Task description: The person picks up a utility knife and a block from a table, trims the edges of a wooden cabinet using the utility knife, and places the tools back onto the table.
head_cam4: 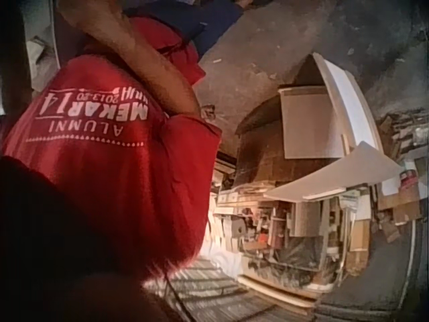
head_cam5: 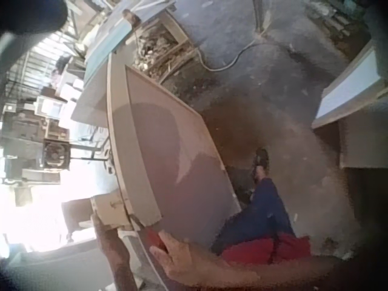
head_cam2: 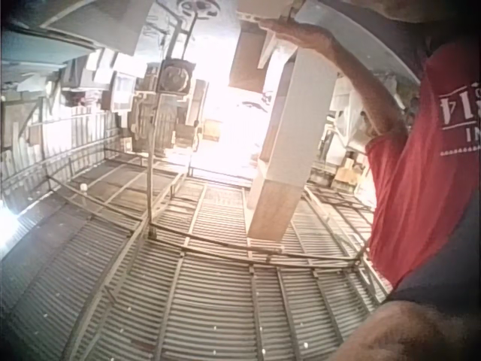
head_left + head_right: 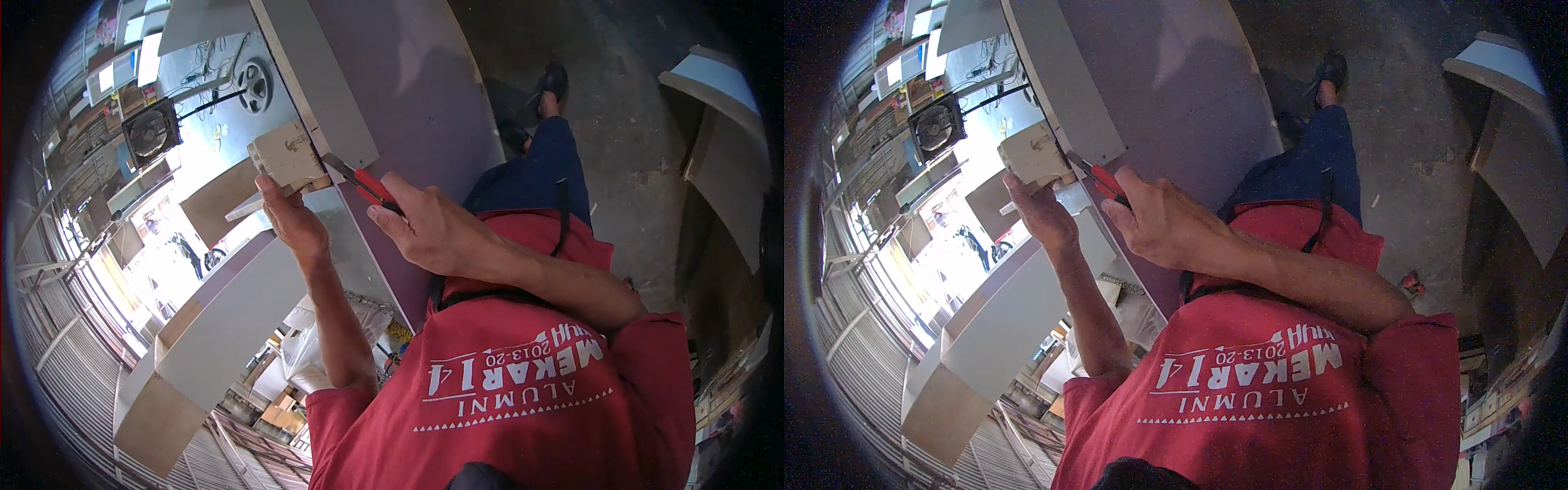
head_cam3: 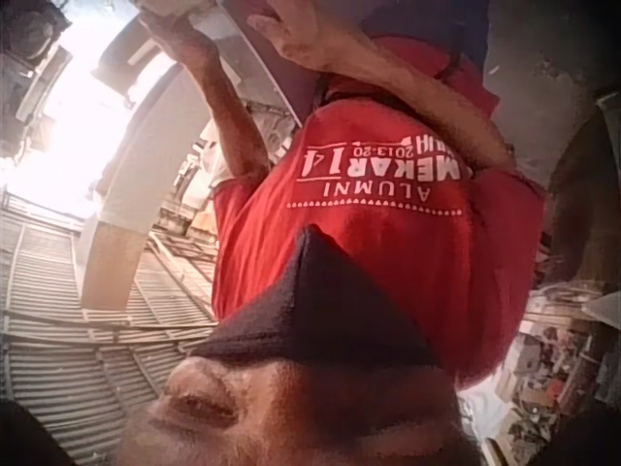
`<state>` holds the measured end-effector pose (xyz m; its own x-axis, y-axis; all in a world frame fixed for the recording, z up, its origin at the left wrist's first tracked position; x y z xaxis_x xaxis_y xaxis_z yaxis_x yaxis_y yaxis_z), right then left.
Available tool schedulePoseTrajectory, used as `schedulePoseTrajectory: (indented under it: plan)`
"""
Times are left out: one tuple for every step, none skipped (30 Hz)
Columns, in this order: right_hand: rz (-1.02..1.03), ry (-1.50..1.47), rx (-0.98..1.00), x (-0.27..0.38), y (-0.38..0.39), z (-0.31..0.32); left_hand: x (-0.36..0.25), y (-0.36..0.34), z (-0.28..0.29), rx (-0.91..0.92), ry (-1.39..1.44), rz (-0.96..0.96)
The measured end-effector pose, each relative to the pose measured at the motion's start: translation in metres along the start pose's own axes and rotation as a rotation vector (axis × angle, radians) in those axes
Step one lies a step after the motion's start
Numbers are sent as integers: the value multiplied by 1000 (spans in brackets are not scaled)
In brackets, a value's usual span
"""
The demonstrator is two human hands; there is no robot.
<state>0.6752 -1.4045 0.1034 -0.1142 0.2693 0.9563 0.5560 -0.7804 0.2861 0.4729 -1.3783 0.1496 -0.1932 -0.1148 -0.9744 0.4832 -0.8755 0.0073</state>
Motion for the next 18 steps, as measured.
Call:
schedulePoseTrajectory:
  plan:
    - [-2, 1, 0, 1, 0, 2, 1, 0, 1, -5, -9, -2]
    - [-33, -10, 36, 3, 0, 4, 2, -1, 2, -5, -8, 0]
    - [-65, -22, 72, 2, -1, 4, 3, -1, 1, -2, -8, 5]
    - [-62, -23, 72, 3, 0, 4, 1, -1, 1, 3, -10, 4]
    - [-55, -20, 65, 3, 0, 3, 0, 0, 2, 3, -10, 1]
    - [-48, -17, 59, 3, 1, 3, -1, -1, 2, 26, -4, 14]
    - [-51, -18, 60, 3, 0, 4, 0, -1, 3, 48, 3, 31]
    - [-50, -8, 69, 4, 0, 5, 1, -2, 3, 48, 2, 33]
    - [-50, 2, 79, 4, 0, 5, 1, -2, 3, 45, 13, 35]
    - [-51, 1, 80, 4, -1, 5, 2, -2, 4, 42, 24, 38]
    - [-36, 16, 57, 5, -1, 5, 2, -2, 4, 42, 23, 39]
    - [-21, 32, 35, 6, -1, 5, 1, -3, 4, 45, 28, 45]
    - [-22, 32, 36, 7, 0, 4, 2, -2, 4, 48, 34, 51]
    - [6, 65, 18, 8, 1, 3, 1, -2, 3, 48, 33, 52]
    - [35, 99, -1, 10, 1, 3, 0, -2, 0, 38, 33, 48]
    - [35, 98, 0, 9, 1, 1, -2, -1, -1, 27, 33, 45]
    - [65, 90, -30, 8, 1, 0, -2, 0, -1, 27, 32, 45]
    - [95, 83, -61, 9, 2, 0, -1, 0, 0, 29, 29, 40]
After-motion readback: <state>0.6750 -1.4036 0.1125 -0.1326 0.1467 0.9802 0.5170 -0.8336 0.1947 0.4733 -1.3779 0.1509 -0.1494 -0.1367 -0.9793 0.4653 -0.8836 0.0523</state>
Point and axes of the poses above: each hand's wrist, its own y-axis away from the middle knuckle, its own z-axis out of the back of the hand, x = y × z, the point moved 4 cm from there along -y, towards the middle knuckle, and after that the axes turned 13 degrees about y, right-handed, at the moved point
